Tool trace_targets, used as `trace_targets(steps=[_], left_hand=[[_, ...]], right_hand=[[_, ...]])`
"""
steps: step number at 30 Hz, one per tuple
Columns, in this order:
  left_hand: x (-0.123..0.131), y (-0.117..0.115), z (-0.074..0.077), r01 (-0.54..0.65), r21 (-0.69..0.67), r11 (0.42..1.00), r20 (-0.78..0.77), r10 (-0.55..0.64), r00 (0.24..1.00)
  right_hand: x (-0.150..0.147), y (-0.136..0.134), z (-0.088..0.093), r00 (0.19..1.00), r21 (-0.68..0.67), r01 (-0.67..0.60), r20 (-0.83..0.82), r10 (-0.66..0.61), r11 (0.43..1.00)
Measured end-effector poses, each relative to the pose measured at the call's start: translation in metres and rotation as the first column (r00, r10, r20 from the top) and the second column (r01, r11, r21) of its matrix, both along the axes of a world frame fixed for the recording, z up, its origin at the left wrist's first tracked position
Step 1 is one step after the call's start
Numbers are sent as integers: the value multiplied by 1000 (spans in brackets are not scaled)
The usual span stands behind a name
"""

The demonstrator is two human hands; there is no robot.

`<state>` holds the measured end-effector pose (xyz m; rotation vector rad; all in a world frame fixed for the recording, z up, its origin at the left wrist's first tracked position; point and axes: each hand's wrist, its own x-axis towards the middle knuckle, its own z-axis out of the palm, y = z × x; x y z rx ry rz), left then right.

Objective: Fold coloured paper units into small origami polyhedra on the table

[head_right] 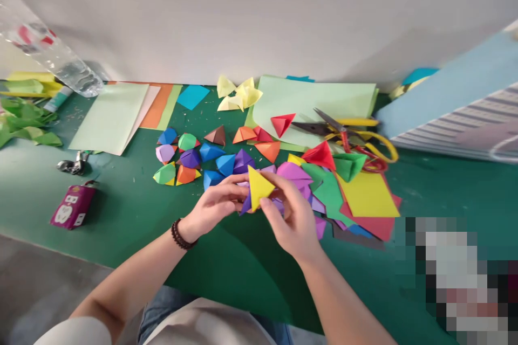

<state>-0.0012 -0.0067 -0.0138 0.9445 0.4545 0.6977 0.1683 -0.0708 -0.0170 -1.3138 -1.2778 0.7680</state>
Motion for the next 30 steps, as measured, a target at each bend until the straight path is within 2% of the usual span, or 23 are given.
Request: trace_targets(steps=[3, 8, 13, 16, 19, 23, 27, 30], left_hand=[[1, -4, -1, 7, 147, 989, -27, -3, 1000], [3, -9, -5, -25, 241, 970, -47, 37, 998], [2, -8, -1, -51, 314, 948, -100, 87, 991], [3, -7, 2, -67, 259, 964, -95, 94, 991], [5, -5, 1, -124, 128, 984, -120, 139, 983], [6, -2, -1, -198, -24, 980, -176, 190, 966], [8, 0, -2, -225, -59, 973, -215, 207, 954], [9, 0, -1, -211, -111, 971, -218, 183, 959]], right_hand=[[1, -3, -1, 996, -15, 22, -81, -24, 1000], [-3, -3, 1, 989, -31, 29, -144, -34, 999], [-6, -1, 1, 986, -23, 29, -164, -33, 999], [-5, 0, -1, 982, -24, 60, -179, -63, 998], [-2, 3, -2, 978, 3, 116, -172, -114, 993], [3, 7, -1, 981, 50, 165, -116, -158, 985], [1, 7, 2, 984, 73, 137, 106, -144, 988], [-3, 6, 5, 937, 98, 57, 338, -87, 994]])
